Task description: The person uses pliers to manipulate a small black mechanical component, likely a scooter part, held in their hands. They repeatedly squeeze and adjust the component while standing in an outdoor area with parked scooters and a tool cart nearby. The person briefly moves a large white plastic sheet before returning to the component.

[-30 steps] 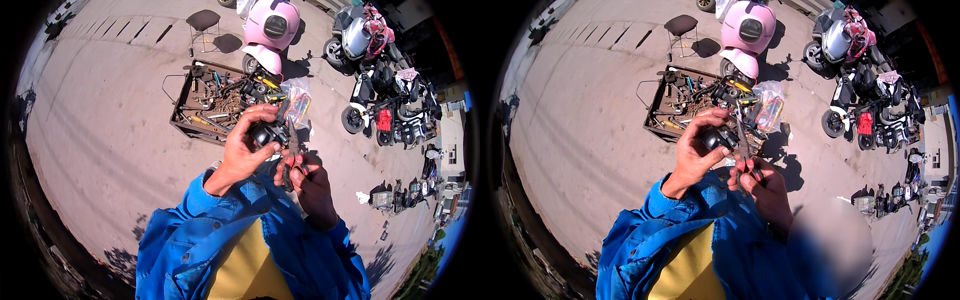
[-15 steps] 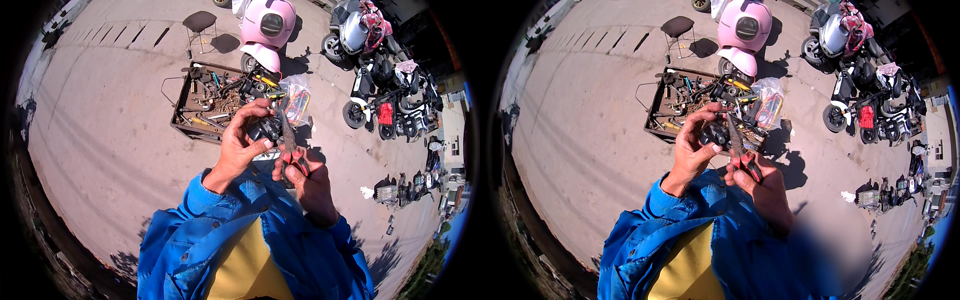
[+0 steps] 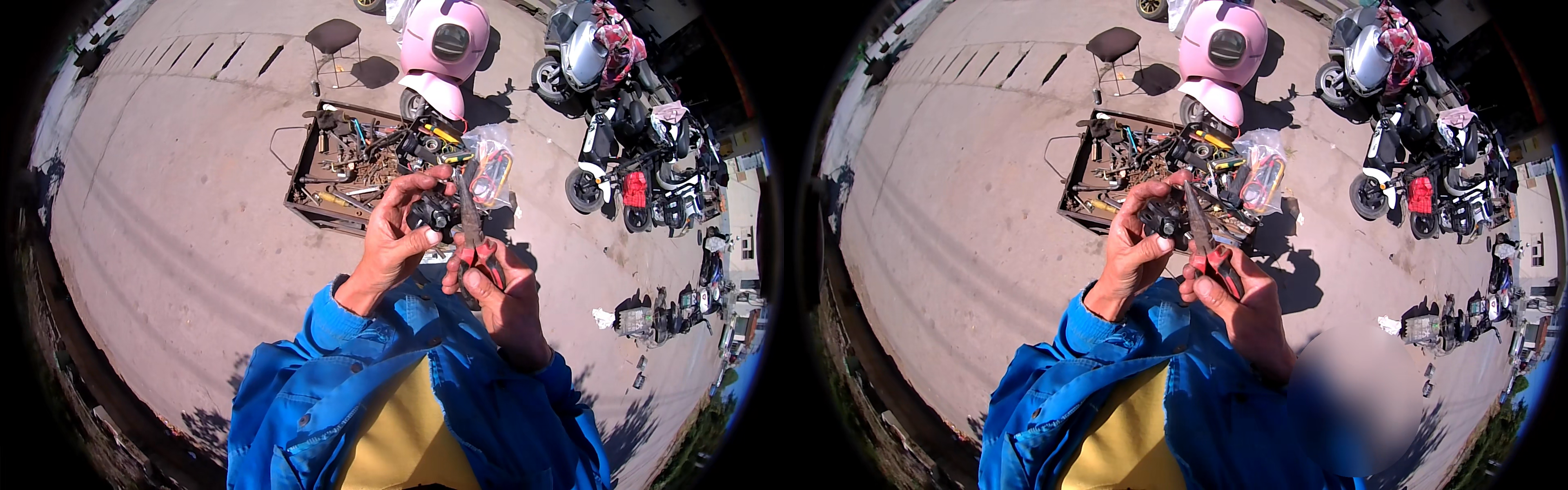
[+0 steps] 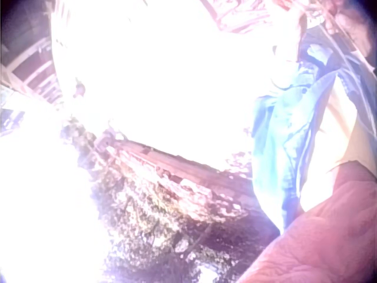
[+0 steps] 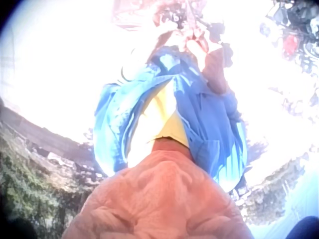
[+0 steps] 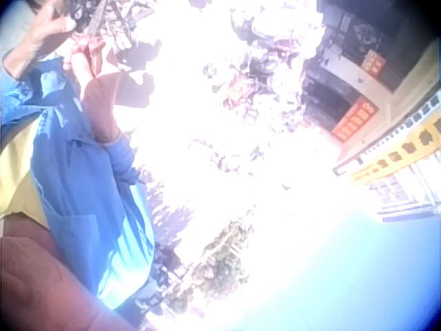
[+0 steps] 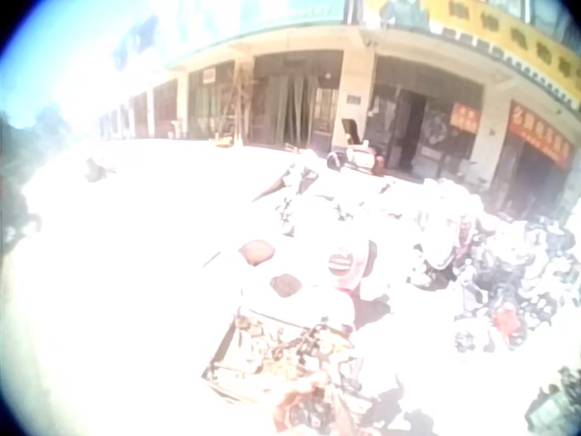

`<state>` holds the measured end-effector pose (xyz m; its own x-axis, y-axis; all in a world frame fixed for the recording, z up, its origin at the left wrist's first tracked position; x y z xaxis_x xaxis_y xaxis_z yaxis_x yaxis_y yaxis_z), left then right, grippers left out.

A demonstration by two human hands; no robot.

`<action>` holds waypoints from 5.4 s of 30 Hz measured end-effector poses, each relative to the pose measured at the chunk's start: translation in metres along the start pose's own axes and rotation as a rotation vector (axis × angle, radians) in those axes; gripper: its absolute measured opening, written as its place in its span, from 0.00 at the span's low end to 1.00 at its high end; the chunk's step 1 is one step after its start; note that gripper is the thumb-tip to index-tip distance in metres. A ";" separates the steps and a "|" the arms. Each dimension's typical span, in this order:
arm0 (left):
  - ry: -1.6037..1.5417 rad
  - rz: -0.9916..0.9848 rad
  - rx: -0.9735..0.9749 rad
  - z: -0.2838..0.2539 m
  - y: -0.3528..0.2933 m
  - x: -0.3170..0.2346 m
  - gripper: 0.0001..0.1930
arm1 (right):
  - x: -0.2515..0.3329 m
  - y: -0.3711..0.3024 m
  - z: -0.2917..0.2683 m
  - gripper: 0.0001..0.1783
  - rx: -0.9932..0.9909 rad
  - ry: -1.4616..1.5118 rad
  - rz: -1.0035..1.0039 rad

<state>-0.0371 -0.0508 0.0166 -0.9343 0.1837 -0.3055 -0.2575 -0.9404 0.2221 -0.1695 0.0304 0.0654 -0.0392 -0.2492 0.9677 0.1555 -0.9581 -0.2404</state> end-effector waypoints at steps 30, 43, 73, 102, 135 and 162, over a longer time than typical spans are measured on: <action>-0.193 -0.079 -0.033 0.004 -0.008 0.003 0.26 | 0.004 0.001 0.011 0.21 -0.023 0.030 -0.015; -0.129 -0.056 -0.050 0.007 -0.010 -0.002 0.27 | -0.001 0.003 0.009 0.23 -0.015 0.024 -0.009; 0.287 0.136 0.018 -0.003 -0.013 -0.014 0.28 | -0.003 -0.001 0.011 0.12 -0.051 0.002 0.014; 1.224 0.579 -0.055 0.019 -0.028 -0.049 0.27 | -0.023 -0.029 -0.041 0.22 -0.169 -0.807 0.022; 0.828 0.123 -0.161 -0.004 -0.033 -0.019 0.29 | 0.017 -0.031 -0.021 0.31 -0.433 -1.582 -0.538; 0.710 -0.216 -0.190 -0.025 -0.030 0.005 0.27 | 0.014 -0.019 -0.023 0.29 -0.384 -1.895 -0.556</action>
<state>-0.0279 -0.0286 -0.0145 -0.4690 0.2016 -0.8599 -0.3096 -0.9493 -0.0537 -0.1960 0.0414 0.0818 0.9309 0.2180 -0.2932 0.3068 -0.9021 0.3035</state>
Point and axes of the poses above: each hand's wrist, its own y-axis towards the middle knuckle, its own z-axis out of the palm, x = y × z, the point moved 7 cm from there along y, towards the middle knuckle, and after that the axes turned 15 degrees about -y, right-handed, at the moved point
